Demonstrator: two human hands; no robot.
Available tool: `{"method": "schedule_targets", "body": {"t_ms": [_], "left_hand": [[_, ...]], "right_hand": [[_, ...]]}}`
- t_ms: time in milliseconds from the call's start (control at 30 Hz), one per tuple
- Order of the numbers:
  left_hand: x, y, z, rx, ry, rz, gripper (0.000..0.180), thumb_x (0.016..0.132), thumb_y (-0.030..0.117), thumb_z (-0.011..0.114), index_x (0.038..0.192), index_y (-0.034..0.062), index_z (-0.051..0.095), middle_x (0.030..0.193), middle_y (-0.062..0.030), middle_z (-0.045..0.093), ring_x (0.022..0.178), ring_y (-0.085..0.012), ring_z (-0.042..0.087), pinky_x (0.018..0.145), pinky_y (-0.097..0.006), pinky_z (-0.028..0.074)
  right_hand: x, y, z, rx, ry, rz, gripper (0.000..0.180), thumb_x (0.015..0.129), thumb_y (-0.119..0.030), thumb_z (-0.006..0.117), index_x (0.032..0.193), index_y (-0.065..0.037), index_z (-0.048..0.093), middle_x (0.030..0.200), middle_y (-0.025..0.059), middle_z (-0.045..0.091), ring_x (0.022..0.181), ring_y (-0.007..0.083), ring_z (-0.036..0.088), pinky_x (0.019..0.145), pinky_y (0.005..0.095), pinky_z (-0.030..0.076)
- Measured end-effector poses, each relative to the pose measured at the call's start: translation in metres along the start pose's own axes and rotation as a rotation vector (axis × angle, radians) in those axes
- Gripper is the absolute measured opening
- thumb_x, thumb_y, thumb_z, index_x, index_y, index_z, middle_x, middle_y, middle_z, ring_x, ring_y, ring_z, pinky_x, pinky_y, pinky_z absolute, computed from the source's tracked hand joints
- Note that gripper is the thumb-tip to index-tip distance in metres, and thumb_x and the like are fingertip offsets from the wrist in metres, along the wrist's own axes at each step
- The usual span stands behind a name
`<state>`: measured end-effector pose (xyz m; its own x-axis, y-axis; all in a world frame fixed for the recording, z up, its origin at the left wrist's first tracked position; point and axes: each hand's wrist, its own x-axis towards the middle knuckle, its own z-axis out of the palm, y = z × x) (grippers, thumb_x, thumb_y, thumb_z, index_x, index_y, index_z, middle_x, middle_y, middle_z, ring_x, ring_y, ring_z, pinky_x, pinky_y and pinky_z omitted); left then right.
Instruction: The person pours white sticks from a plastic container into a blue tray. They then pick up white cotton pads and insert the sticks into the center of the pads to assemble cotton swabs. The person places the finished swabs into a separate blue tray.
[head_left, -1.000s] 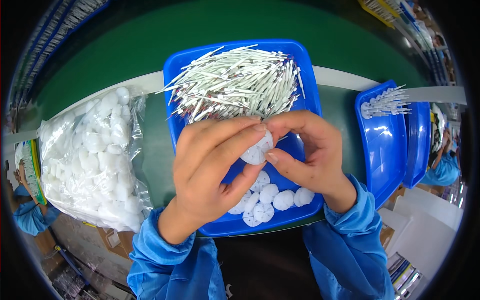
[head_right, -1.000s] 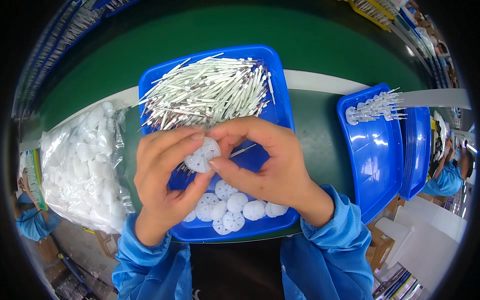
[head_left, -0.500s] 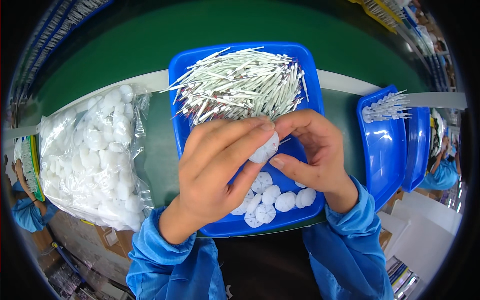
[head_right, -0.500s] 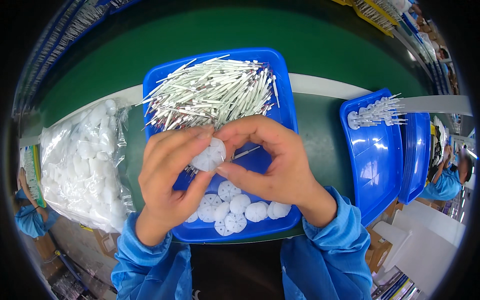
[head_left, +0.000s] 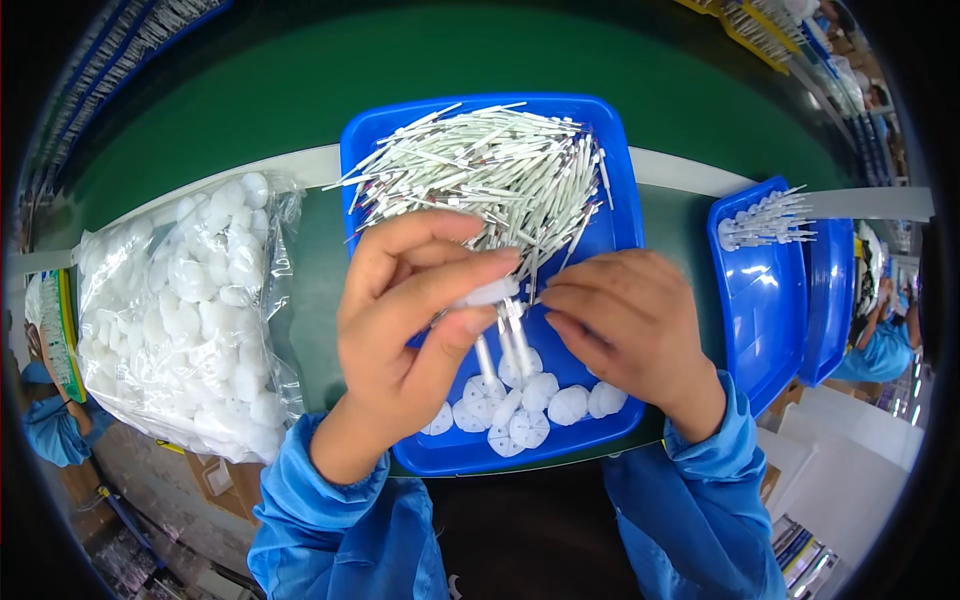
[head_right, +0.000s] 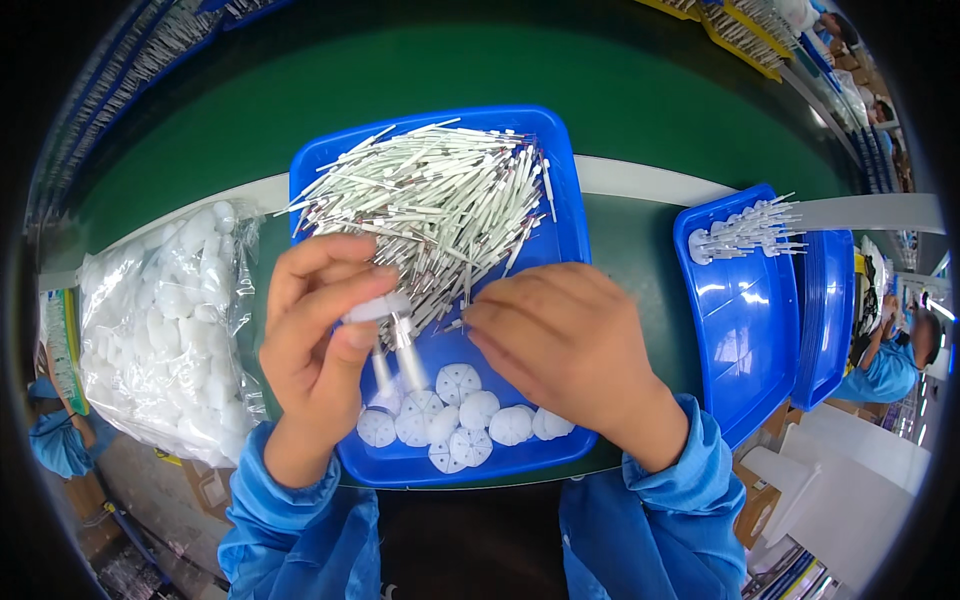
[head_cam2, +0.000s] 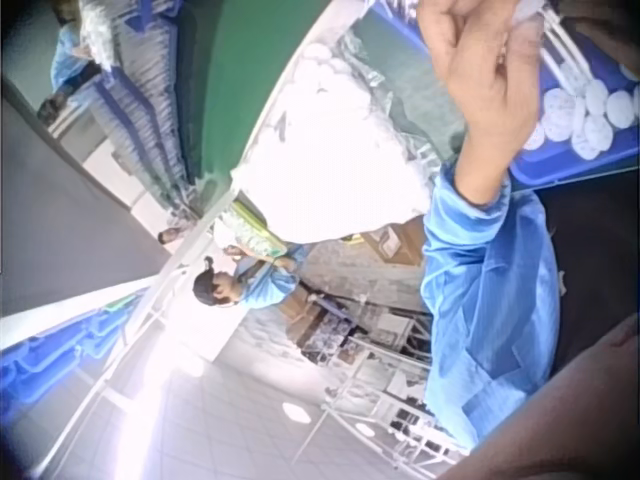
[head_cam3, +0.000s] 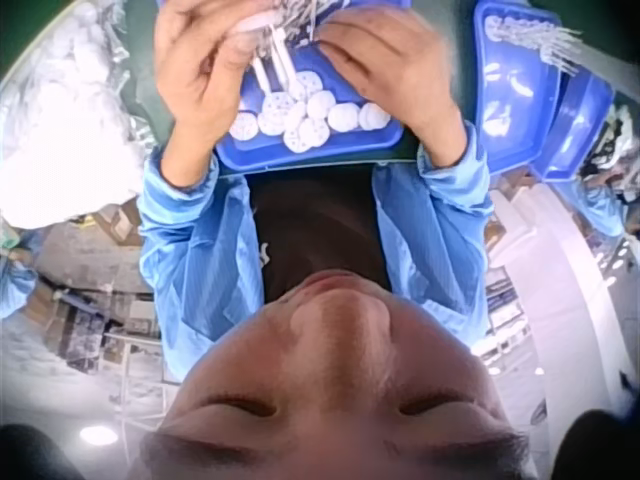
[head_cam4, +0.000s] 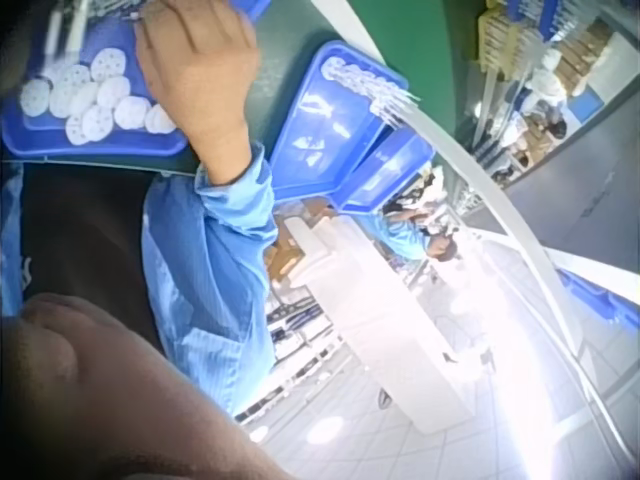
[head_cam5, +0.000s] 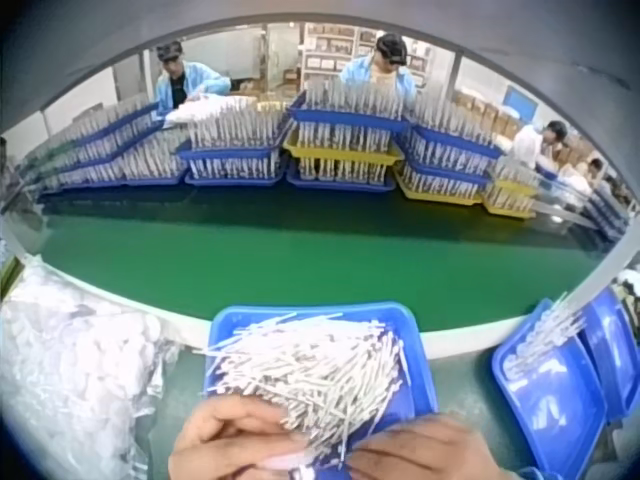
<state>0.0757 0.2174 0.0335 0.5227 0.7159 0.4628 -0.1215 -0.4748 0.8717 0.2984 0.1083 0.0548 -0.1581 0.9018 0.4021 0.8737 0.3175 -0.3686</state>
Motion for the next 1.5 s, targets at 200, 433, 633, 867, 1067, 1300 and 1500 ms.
{"method": "schedule_targets", "body": {"t_ms": [200,433,633,867,1067,1300,1500], "left_hand": [[-0.002,0.005,-0.003,-0.123,0.008,-0.230,0.028,0.097,0.001,0.079,0.125,0.0007,0.080,0.109,-0.0107,0.074,0.089,-0.0156,0.070,0.077,-0.027,0.055],[-0.002,0.000,0.001,-0.115,0.069,-0.209,0.028,0.098,-0.002,0.074,0.126,0.0033,0.080,0.111,-0.0104,0.075,0.090,-0.0138,0.072,0.070,-0.025,0.056],[-0.001,0.000,0.005,-0.108,0.061,-0.215,0.036,0.097,-0.006,0.070,0.131,0.0037,0.077,0.116,-0.0115,0.079,0.093,-0.0137,0.073,0.069,-0.024,0.056],[-0.005,-0.004,0.004,-0.084,0.047,-0.252,0.030,0.095,-0.005,0.072,0.124,0.0022,0.079,0.114,-0.0105,0.082,0.089,-0.0125,0.074,0.067,-0.023,0.055],[-0.007,-0.002,0.009,-0.172,0.137,-0.291,0.031,0.096,-0.005,0.073,0.125,0.0018,0.079,0.116,-0.0114,0.082,0.087,-0.0114,0.072,0.067,-0.023,0.055],[-0.003,-0.005,0.001,0.000,0.082,-0.205,0.033,0.093,-0.005,0.077,0.125,0.0021,0.079,0.122,-0.0120,0.081,0.091,-0.0149,0.073,0.070,-0.025,0.056],[0.003,0.005,0.000,0.240,0.000,-0.107,0.038,0.086,-0.005,0.081,0.123,0.0033,0.081,0.120,-0.0124,0.082,0.095,-0.0226,0.074,0.075,-0.031,0.059]], "right_hand": [[0.018,-0.002,0.011,-0.302,-0.075,-0.152,0.013,0.080,-0.017,0.075,0.093,-0.015,0.076,0.129,0.0039,0.069,0.125,0.0238,0.063,0.109,0.0464,0.052],[0.027,0.000,-0.007,0.252,0.061,0.175,0.018,0.081,-0.005,0.087,0.096,-0.010,0.079,0.092,0.0030,0.077,0.091,0.0205,0.073,0.091,0.0374,0.056],[0.020,0.002,0.018,0.554,0.227,0.127,0.021,0.085,0.000,0.089,0.104,-0.004,0.082,0.094,0.0071,0.080,0.082,0.0182,0.075,0.073,0.0297,0.059],[0.013,-0.002,0.019,0.596,0.130,0.249,0.026,0.088,0.001,0.086,0.113,-0.003,0.081,0.104,0.0113,0.084,0.090,0.0197,0.081,0.076,0.0307,0.062],[0.010,-0.008,0.022,0.681,0.099,0.477,0.017,0.091,-0.004,0.086,0.108,-0.003,0.082,0.090,0.0092,0.082,0.066,0.0103,0.074,0.059,0.0245,0.056],[0.006,-0.007,0.022,0.701,0.076,0.492,0.014,0.092,-0.004,0.084,0.106,-0.004,0.083,0.062,0.0015,0.069,0.054,0.0054,0.064,0.053,0.0233,0.048],[0.007,-0.011,0.019,0.675,0.063,0.468,0.016,0.092,-0.005,0.084,0.108,-0.005,0.082,0.059,0.0013,0.066,0.052,0.0063,0.063,0.051,0.0243,0.046]]}}
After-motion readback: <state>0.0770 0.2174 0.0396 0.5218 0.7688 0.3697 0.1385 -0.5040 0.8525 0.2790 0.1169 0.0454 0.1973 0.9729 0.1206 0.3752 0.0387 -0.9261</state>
